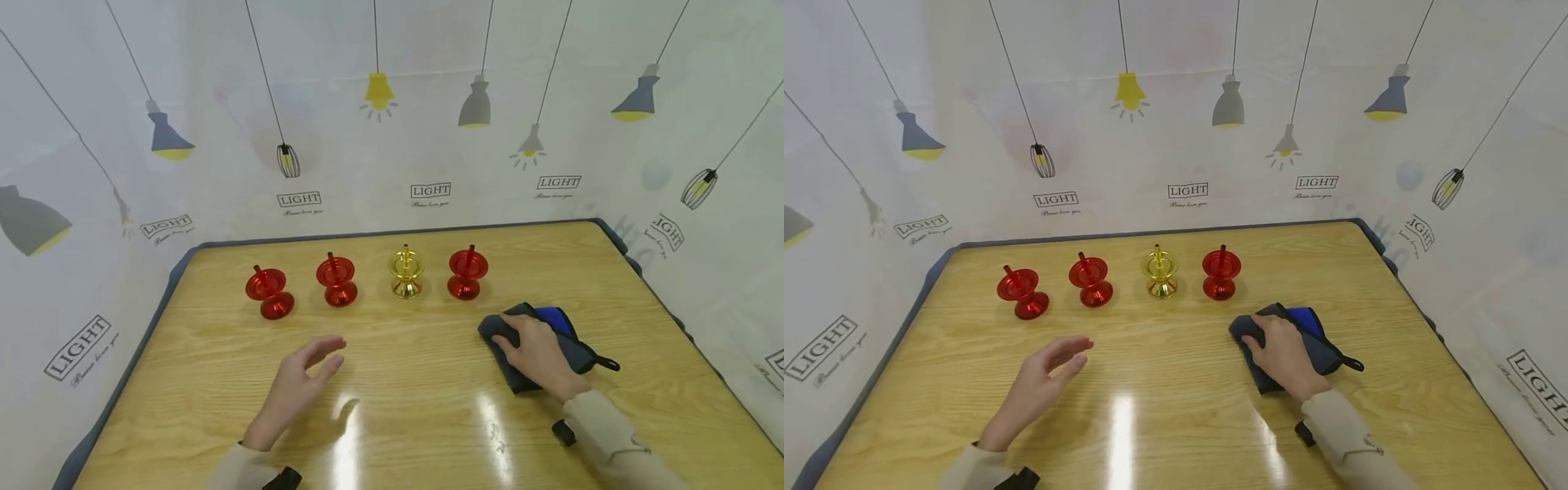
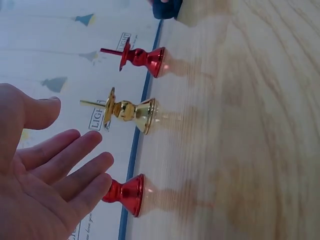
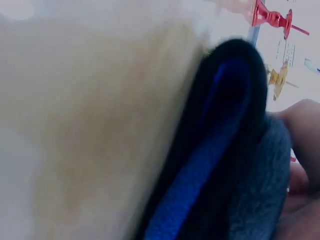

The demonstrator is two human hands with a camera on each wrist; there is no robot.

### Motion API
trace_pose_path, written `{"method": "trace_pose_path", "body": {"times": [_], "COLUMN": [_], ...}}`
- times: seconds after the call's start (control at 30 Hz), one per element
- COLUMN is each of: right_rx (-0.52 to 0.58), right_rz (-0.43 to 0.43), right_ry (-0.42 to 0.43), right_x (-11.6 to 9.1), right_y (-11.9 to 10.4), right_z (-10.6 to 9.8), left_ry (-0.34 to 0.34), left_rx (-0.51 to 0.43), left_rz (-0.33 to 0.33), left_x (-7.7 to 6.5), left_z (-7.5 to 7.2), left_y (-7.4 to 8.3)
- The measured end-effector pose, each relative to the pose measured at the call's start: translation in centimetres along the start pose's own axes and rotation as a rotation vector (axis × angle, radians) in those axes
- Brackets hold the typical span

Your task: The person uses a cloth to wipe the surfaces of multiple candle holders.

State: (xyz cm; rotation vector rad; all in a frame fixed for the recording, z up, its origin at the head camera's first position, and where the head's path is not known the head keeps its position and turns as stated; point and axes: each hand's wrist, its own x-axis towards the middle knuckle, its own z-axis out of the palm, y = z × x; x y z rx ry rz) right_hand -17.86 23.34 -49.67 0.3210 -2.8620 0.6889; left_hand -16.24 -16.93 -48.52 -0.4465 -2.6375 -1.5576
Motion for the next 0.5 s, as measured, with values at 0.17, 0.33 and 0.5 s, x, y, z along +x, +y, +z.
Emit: {"method": "trace_pose_path", "body": {"times": [0.17, 0.33, 0.5], "right_rx": [-0.141, -0.137, -0.112], "right_rz": [-0.066, -0.014, -0.015], "right_ry": [-0.114, -0.299, -0.308], "right_x": [-0.8, -1.0, -0.9], "right_y": [0.2, 0.2, -1.5], "right_z": [0.8, 0.1, -1.3], "left_ry": [-0.037, -0.100, -0.093], "left_rx": [0.120, 0.251, 0.525], "left_rz": [0.047, 0.058, 0.131], "left_x": [0.4, 0.7, 1.0], "left_z": [1.5, 2.7, 3.8], "left_y": [0.5, 1.2, 2.4]}}
